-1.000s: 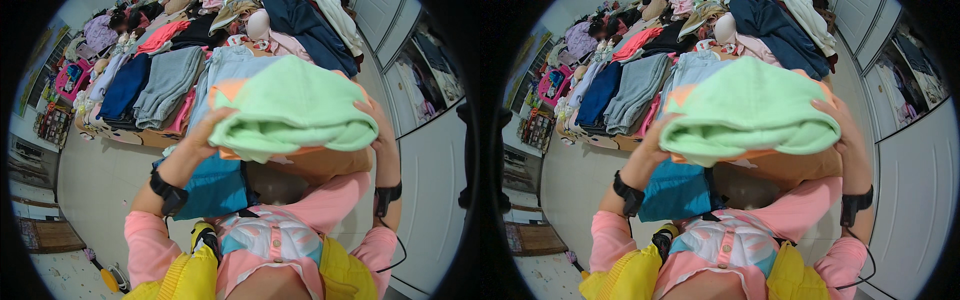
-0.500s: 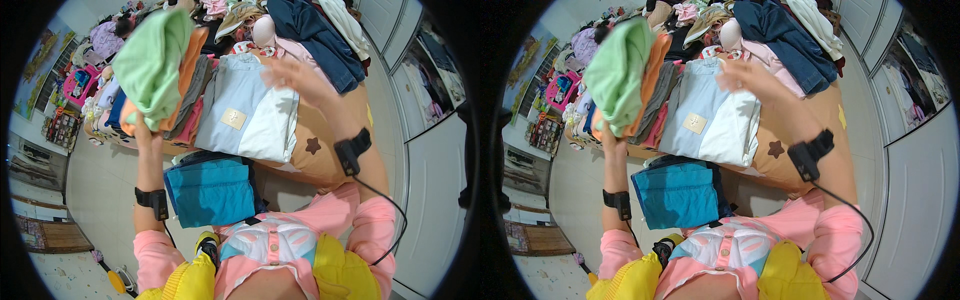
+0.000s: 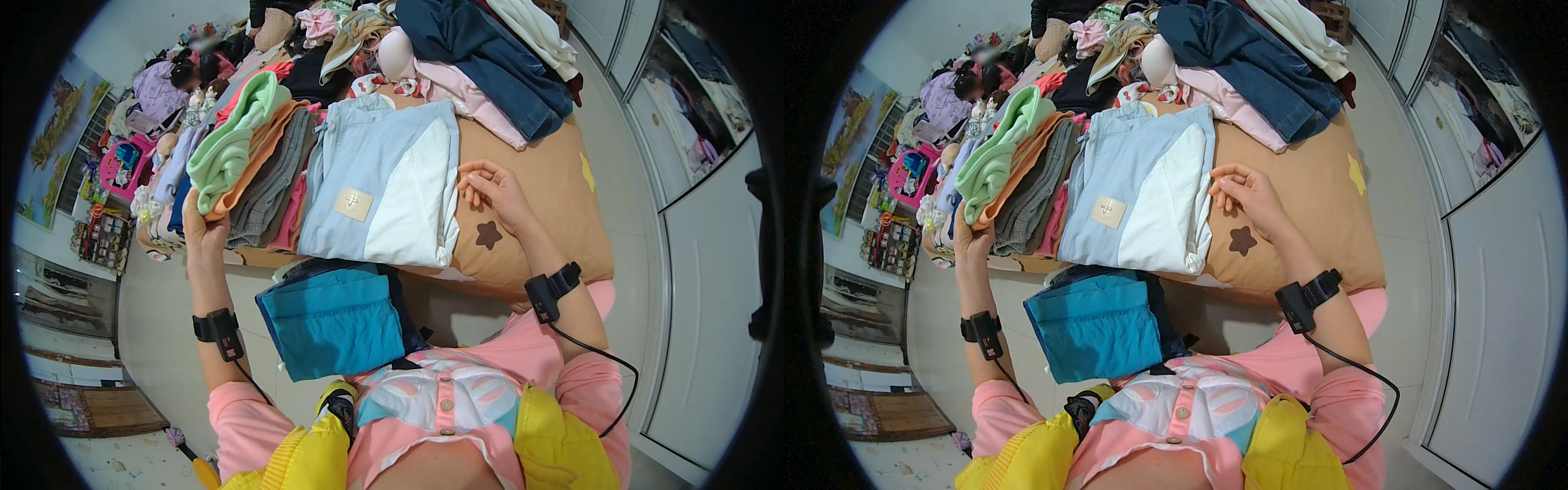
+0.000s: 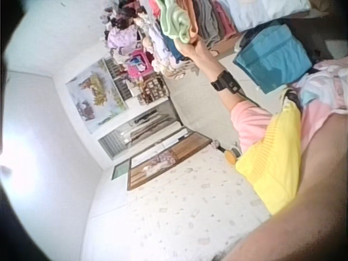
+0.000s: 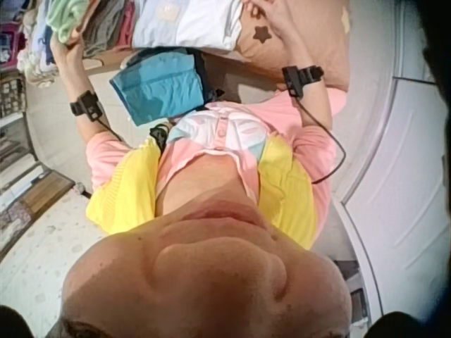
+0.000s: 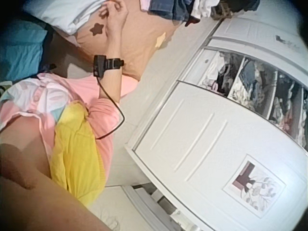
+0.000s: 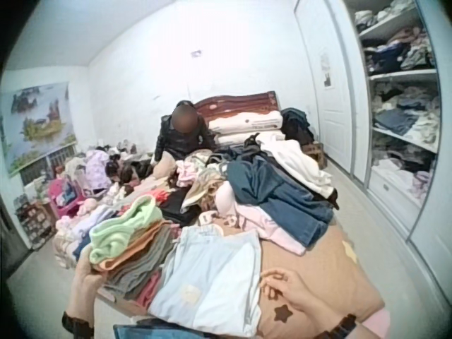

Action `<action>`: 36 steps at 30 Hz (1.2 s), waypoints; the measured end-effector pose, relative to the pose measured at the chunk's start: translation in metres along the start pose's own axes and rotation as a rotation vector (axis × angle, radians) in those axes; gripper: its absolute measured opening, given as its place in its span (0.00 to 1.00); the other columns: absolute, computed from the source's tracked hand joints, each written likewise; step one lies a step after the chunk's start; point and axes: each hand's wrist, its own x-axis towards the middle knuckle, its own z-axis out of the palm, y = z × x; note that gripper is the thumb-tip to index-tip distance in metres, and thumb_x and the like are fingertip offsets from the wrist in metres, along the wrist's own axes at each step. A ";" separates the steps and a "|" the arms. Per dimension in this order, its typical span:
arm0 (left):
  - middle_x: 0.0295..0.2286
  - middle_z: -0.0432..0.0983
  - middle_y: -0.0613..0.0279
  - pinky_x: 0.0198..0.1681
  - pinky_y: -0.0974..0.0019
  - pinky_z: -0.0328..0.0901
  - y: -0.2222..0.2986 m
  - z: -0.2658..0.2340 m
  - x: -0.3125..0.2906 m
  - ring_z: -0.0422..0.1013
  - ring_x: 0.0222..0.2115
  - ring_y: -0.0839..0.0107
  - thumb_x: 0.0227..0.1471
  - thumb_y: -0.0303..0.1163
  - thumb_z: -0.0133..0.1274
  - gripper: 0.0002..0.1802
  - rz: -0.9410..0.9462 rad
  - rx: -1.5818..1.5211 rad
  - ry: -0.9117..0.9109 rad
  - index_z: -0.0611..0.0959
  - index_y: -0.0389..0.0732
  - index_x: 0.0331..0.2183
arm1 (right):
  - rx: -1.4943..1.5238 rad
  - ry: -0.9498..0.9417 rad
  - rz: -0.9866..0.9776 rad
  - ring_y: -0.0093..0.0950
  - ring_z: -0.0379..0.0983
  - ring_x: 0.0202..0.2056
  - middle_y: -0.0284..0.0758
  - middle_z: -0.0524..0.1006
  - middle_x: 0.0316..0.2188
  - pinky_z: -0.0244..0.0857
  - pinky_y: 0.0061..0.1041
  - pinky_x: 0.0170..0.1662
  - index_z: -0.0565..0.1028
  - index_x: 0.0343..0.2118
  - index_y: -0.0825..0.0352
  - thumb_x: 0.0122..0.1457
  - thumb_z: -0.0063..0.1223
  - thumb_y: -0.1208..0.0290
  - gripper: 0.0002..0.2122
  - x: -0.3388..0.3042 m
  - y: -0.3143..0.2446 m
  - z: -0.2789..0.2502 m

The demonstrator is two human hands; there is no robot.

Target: The person folds a light green hoodie, then a peach hoodie with a cartoon graphic, and finally a white sweatshirt with a cat graphic. Each item is smoothed, folded into a compact rectangle, and placed on a growing stack on the bed.

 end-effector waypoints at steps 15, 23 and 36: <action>0.43 0.70 0.53 0.54 0.61 0.61 -0.010 -0.030 -0.045 0.66 0.48 0.64 0.61 0.44 0.52 0.25 1.038 0.840 0.547 0.72 0.33 0.49 | -0.026 -0.015 -0.046 0.15 0.71 0.25 0.34 0.79 0.31 0.65 0.13 0.27 0.74 0.44 0.73 0.64 0.45 0.77 0.09 -0.002 0.001 0.003; 0.58 0.62 0.47 0.64 0.58 0.46 0.005 0.031 -0.045 0.57 0.60 0.57 0.66 0.51 0.34 0.32 0.911 1.749 -0.056 0.65 0.36 0.59 | -0.096 0.014 -0.041 0.15 0.70 0.25 0.33 0.78 0.30 0.64 0.13 0.27 0.74 0.44 0.71 0.64 0.46 0.76 0.09 -0.005 0.002 0.007; 0.40 0.78 0.48 0.43 0.63 0.69 -0.158 0.171 -0.038 0.76 0.41 0.63 0.60 0.42 0.53 0.23 0.386 1.173 -1.107 0.74 0.33 0.48 | -0.207 0.011 -0.010 0.14 0.69 0.24 0.30 0.76 0.28 0.62 0.13 0.26 0.75 0.41 0.70 0.62 0.48 0.77 0.07 -0.004 0.004 0.012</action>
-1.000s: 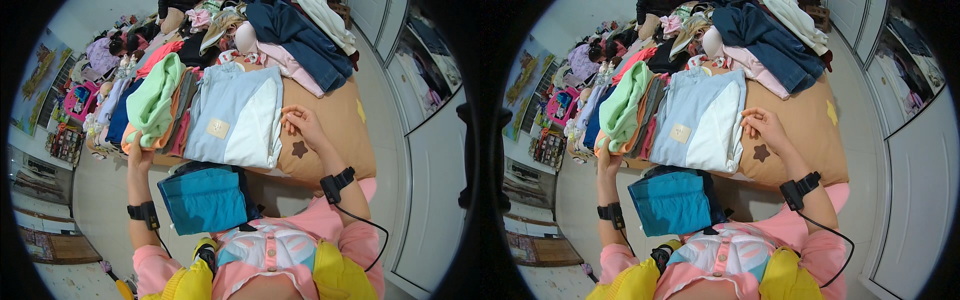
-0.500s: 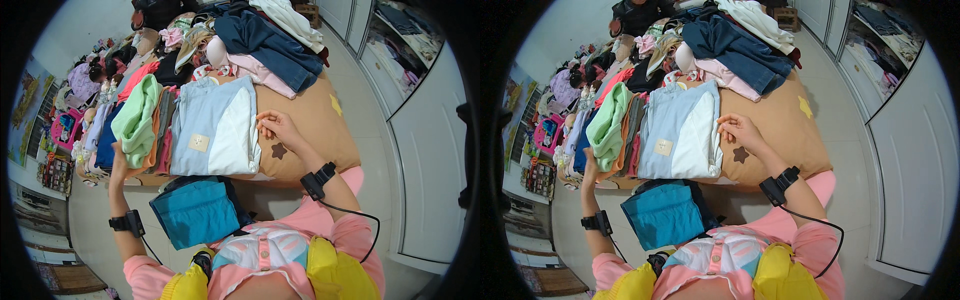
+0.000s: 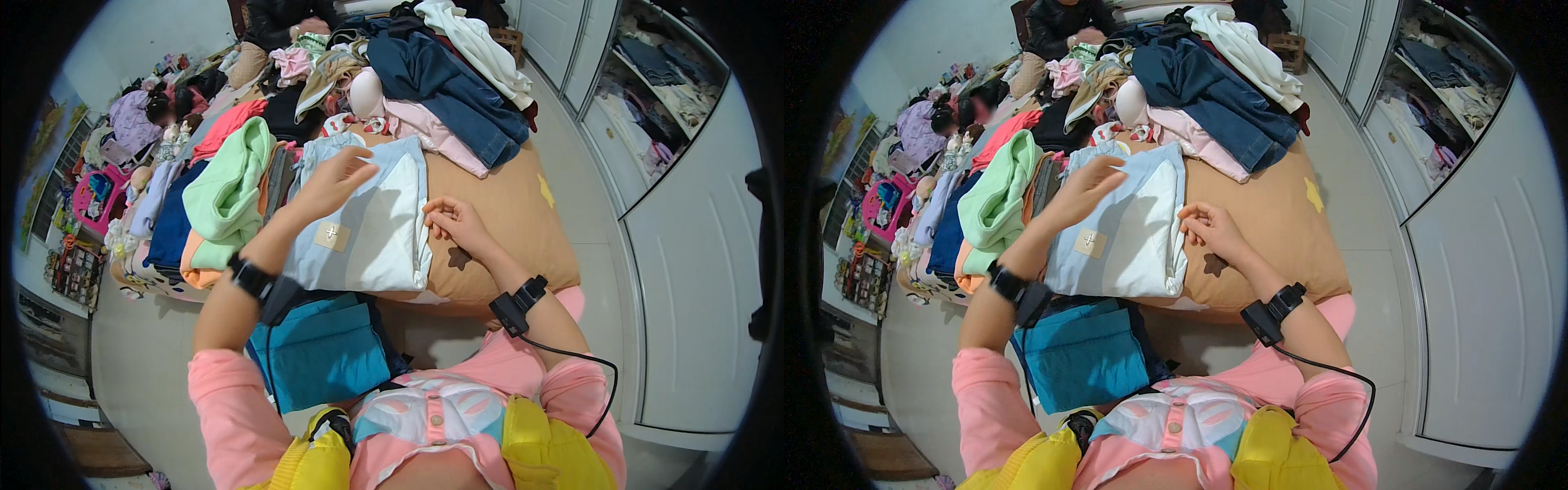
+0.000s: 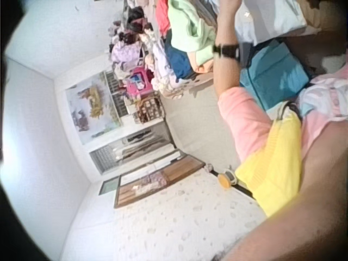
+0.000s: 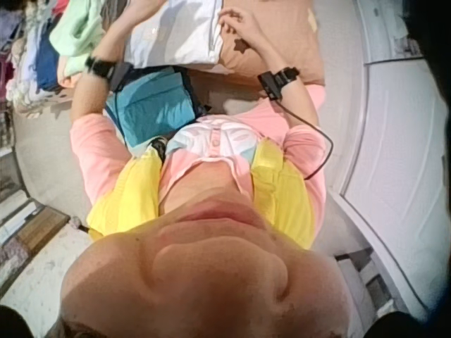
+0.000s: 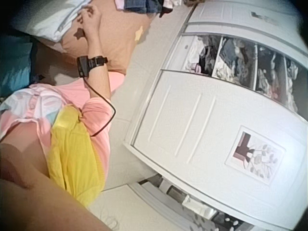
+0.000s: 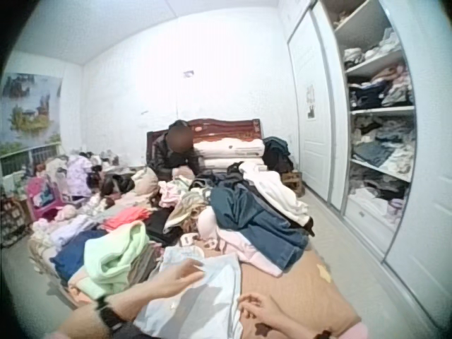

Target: The person folds a light green hoodie, then a peach hoodie with a cartoon graphic, and finally a white sweatshirt with a cat graphic. Each item is smoothed, folded into a compact rectangle, and placed on a growing stack on the bed.

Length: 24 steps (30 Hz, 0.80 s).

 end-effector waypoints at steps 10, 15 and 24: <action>0.26 0.77 0.62 0.28 0.71 0.70 -0.054 0.080 0.085 0.74 0.27 0.76 0.57 0.38 0.55 0.17 -0.231 -0.188 0.003 0.79 0.32 0.40 | -0.006 0.036 0.091 0.14 0.69 0.24 0.30 0.77 0.29 0.62 0.13 0.26 0.75 0.40 0.70 0.62 0.48 0.76 0.07 0.000 -0.008 0.003; 0.24 0.78 0.62 0.29 0.72 0.68 -0.077 0.095 0.081 0.74 0.24 0.76 0.53 0.34 0.57 0.12 -0.088 -0.183 0.028 0.81 0.33 0.34 | -0.020 -0.042 0.283 0.16 0.69 0.24 0.30 0.76 0.29 0.63 0.15 0.27 0.75 0.39 0.69 0.62 0.49 0.74 0.06 -0.012 -0.043 0.000; 0.24 0.78 0.65 0.30 0.74 0.66 -0.081 0.101 0.066 0.72 0.25 0.80 0.53 0.30 0.57 0.08 0.007 -0.376 0.051 0.82 0.35 0.32 | -0.535 0.024 -0.027 0.17 0.74 0.33 0.29 0.78 0.30 0.67 0.17 0.33 0.77 0.37 0.70 0.59 0.54 0.73 0.07 0.029 -0.104 -0.062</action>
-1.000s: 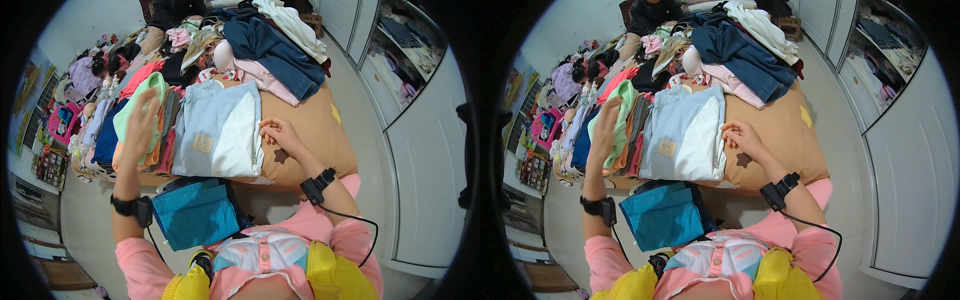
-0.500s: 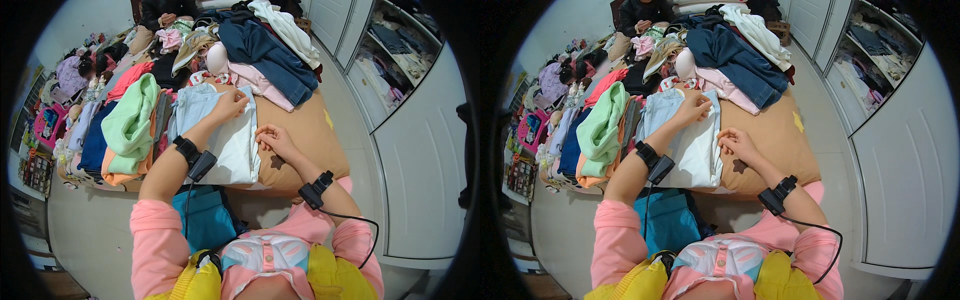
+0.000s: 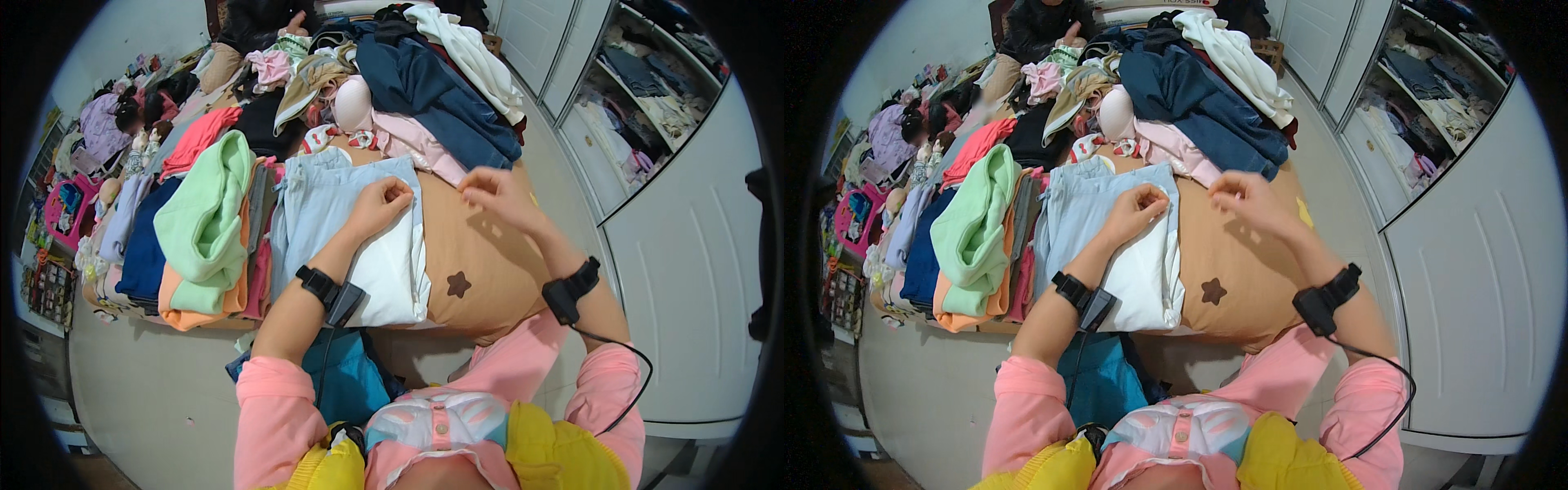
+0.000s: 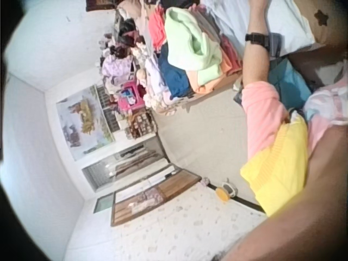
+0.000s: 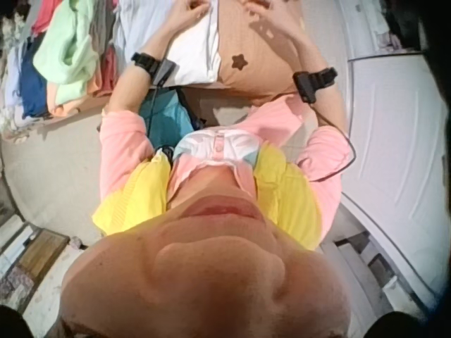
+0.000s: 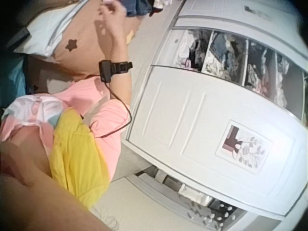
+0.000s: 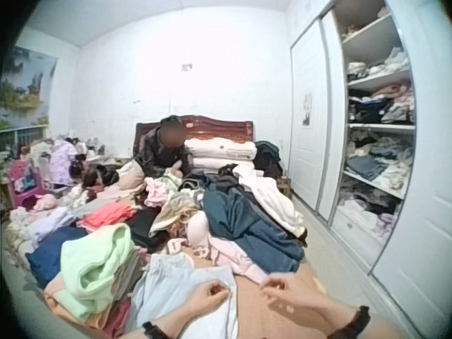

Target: The person folds a light green hoodie, then a peach hoodie with a cartoon graphic, and finally a white sweatshirt with a cat graphic. Each item is smoothed, folded into a compact rectangle, and placed on a growing stack on the bed.

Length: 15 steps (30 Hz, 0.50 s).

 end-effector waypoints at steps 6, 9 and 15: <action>0.25 0.76 0.69 0.31 0.78 0.64 0.005 -0.001 -0.007 0.69 0.26 0.83 0.54 0.29 0.57 0.06 -0.029 -0.137 -0.038 0.81 0.36 0.31 | -0.291 0.420 0.028 0.24 0.74 0.34 0.33 0.79 0.34 0.69 0.25 0.42 0.78 0.40 0.68 0.53 0.60 0.73 0.11 0.091 0.029 -0.076; 0.25 0.76 0.70 0.30 0.77 0.63 0.007 -0.003 -0.009 0.68 0.25 0.84 0.54 0.29 0.57 0.06 -0.014 -0.170 -0.039 0.81 0.37 0.31 | -0.500 0.499 0.041 0.33 0.70 0.48 0.40 0.74 0.46 0.64 0.31 0.51 0.75 0.47 0.66 0.50 0.63 0.65 0.21 0.140 0.039 -0.103; 0.22 0.73 0.74 0.27 0.78 0.61 0.013 -0.007 -0.013 0.64 0.23 0.86 0.52 0.30 0.58 0.05 -0.047 -0.164 -0.003 0.81 0.38 0.30 | -1.011 0.717 0.024 0.45 0.52 0.62 0.44 0.61 0.58 0.48 0.49 0.61 0.61 0.61 0.59 0.48 0.65 0.52 0.39 0.224 0.047 -0.116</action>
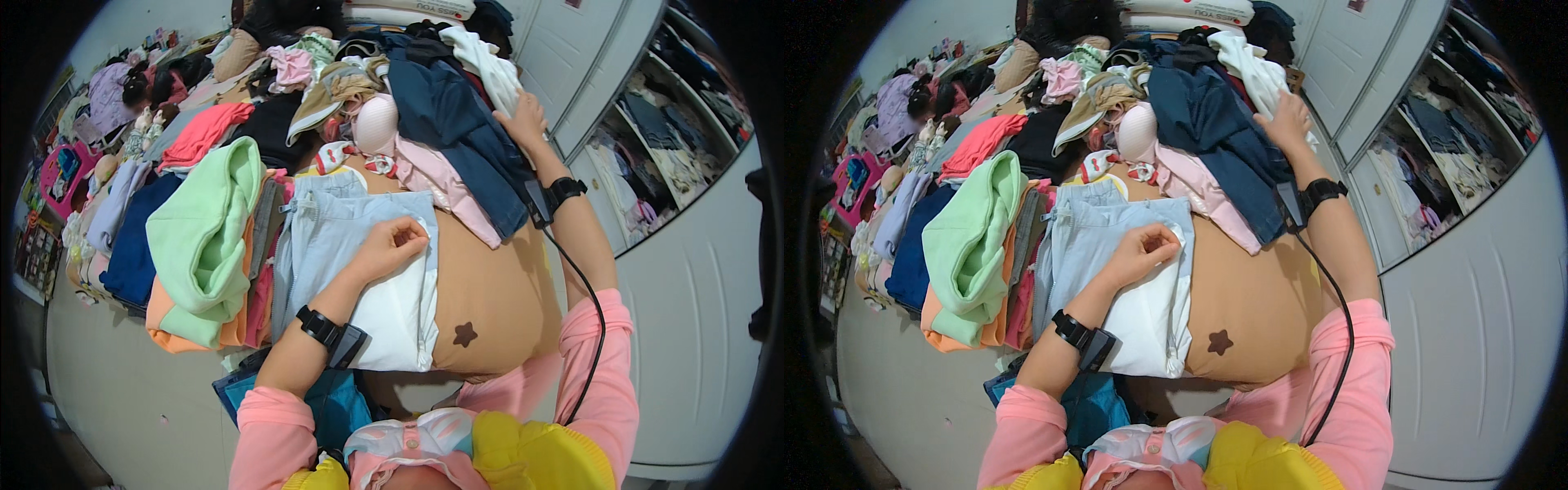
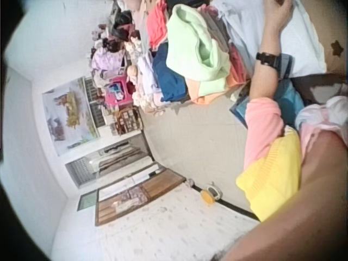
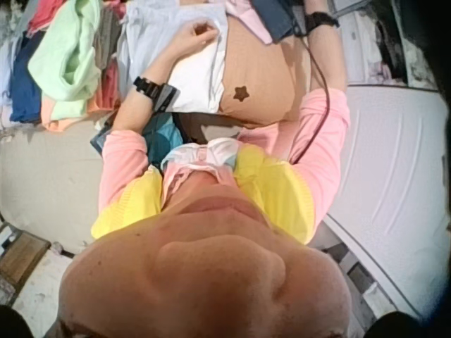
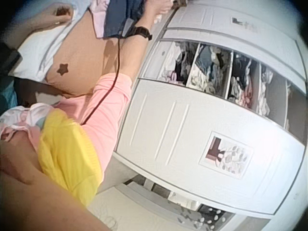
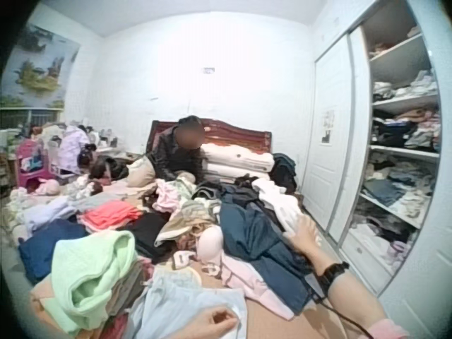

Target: The person folds a light green hoodie, then a peach hoodie with a cartoon graphic, and finally a white sweatshirt with a cat graphic. Each item is smoothed, folded into a compact rectangle, and placed on a growing stack on the bed.

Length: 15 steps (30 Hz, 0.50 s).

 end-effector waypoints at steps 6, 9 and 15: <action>0.22 0.73 0.74 0.26 0.79 0.60 -0.001 -0.003 -0.003 0.65 0.23 0.87 0.54 0.29 0.58 0.05 0.032 0.029 -0.029 0.81 0.38 0.32 | 0.043 0.014 0.216 0.46 0.58 0.62 0.46 0.65 0.59 0.35 0.67 0.60 0.50 0.66 0.59 0.46 0.61 0.41 0.48 0.058 -0.002 0.031; 0.22 0.73 0.73 0.26 0.79 0.60 -0.006 -0.006 -0.001 0.66 0.23 0.86 0.55 0.29 0.57 0.05 0.030 0.003 -0.013 0.81 0.37 0.32 | -0.073 0.025 0.065 0.43 0.71 0.50 0.42 0.76 0.46 0.46 0.68 0.54 0.75 0.43 0.63 0.57 0.50 0.59 0.16 0.068 -0.007 0.026; 0.23 0.75 0.71 0.28 0.78 0.63 -0.015 -0.003 0.004 0.68 0.24 0.84 0.56 0.30 0.56 0.06 0.029 -0.044 0.052 0.81 0.36 0.32 | 0.203 0.496 -0.385 0.40 0.71 0.41 0.39 0.76 0.33 0.64 0.42 0.43 0.78 0.29 0.62 0.58 0.44 0.69 0.09 0.062 -0.016 -0.047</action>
